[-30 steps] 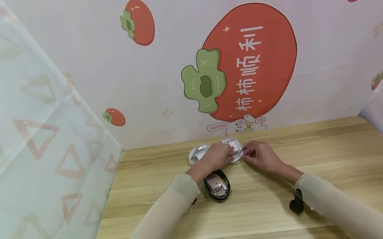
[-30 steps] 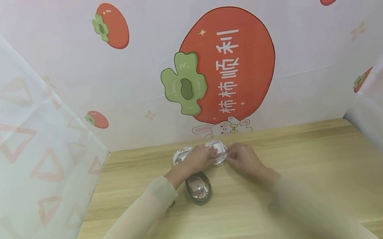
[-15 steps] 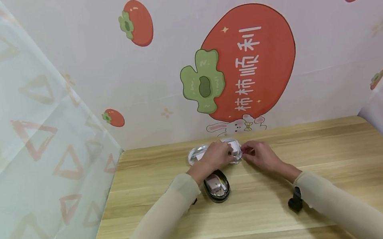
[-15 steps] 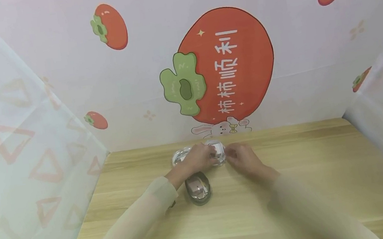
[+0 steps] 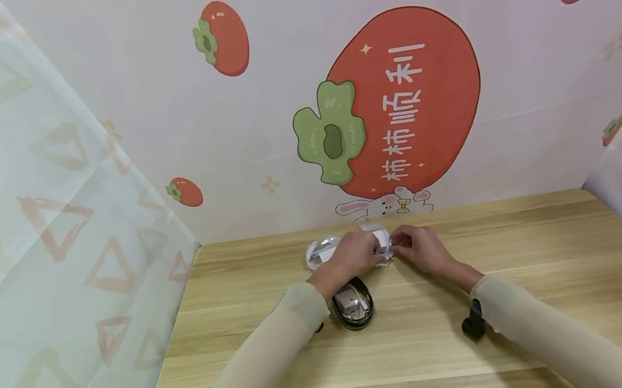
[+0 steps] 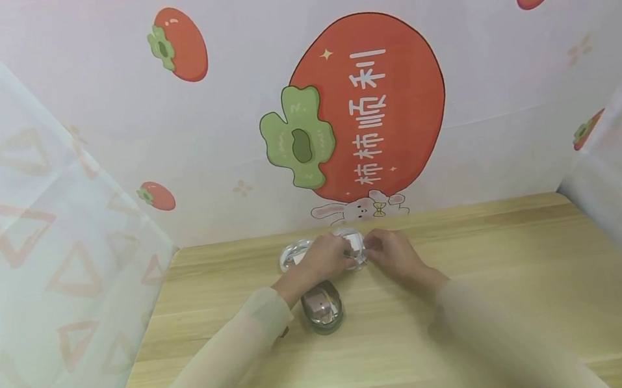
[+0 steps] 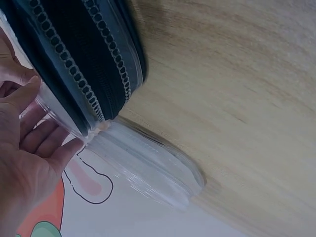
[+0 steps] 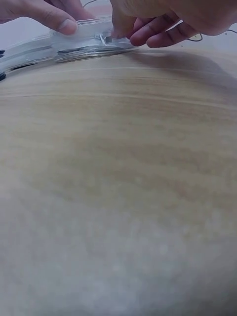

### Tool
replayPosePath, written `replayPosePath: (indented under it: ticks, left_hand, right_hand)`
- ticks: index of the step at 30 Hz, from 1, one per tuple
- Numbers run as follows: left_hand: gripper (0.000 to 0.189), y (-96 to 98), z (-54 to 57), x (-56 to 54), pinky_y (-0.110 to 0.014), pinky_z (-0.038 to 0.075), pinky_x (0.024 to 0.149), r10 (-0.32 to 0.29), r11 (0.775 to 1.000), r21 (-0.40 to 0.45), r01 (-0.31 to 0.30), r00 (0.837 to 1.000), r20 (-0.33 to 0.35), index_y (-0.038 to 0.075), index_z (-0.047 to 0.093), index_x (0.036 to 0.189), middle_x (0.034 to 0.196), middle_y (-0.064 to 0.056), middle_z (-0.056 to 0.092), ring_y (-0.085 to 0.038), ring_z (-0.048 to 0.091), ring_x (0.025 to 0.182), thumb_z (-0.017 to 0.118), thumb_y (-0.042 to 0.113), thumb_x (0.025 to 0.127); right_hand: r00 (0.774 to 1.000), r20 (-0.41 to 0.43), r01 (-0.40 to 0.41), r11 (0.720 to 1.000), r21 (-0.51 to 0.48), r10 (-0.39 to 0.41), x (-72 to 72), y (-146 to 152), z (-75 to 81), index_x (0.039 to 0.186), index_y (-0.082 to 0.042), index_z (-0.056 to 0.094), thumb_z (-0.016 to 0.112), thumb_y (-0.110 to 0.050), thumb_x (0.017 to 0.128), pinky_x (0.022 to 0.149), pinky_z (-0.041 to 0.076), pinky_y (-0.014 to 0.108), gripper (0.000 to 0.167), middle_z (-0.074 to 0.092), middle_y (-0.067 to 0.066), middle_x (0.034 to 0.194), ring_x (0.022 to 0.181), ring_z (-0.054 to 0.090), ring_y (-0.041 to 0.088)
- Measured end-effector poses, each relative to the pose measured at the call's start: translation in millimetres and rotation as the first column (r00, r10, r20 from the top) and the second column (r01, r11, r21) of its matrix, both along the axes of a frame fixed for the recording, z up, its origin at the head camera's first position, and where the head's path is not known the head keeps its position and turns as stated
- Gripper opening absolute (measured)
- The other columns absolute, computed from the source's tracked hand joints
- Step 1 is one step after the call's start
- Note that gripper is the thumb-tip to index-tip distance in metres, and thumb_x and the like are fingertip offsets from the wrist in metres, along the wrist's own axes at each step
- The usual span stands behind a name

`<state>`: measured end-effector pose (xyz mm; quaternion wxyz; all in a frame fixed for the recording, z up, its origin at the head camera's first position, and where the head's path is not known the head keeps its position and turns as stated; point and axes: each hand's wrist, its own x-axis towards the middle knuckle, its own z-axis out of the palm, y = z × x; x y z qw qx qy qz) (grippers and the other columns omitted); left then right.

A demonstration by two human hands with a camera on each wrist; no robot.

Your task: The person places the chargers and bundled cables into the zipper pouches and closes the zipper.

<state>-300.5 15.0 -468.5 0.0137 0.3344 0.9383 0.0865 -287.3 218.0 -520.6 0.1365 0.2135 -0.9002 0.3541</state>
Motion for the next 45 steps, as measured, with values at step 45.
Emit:
replayPosePath:
  ticks: [45]
  left_hand:
    - [0.024, -5.8, 2.1, -3.8, -0.019, 0.043, 0.063, -0.074, 0.988, 0.142, 0.065, 0.996, 0.056, 0.014, 0.076, 0.076, 0.07, 0.01, 0.065, -0.004, 0.051, 0.063, 0.076, 0.018, 0.099]
  right_hand:
    - [0.996, 0.085, 0.037, 0.997, -0.064, -0.031, 0.7, -3.1, 4.9, 0.099, -0.002, 0.077, 0.083, -0.005, 0.091, 0.074, 0.064, 0.035, 0.01, 0.078, 0.009, 0.092, 0.082, 0.074, 0.02]
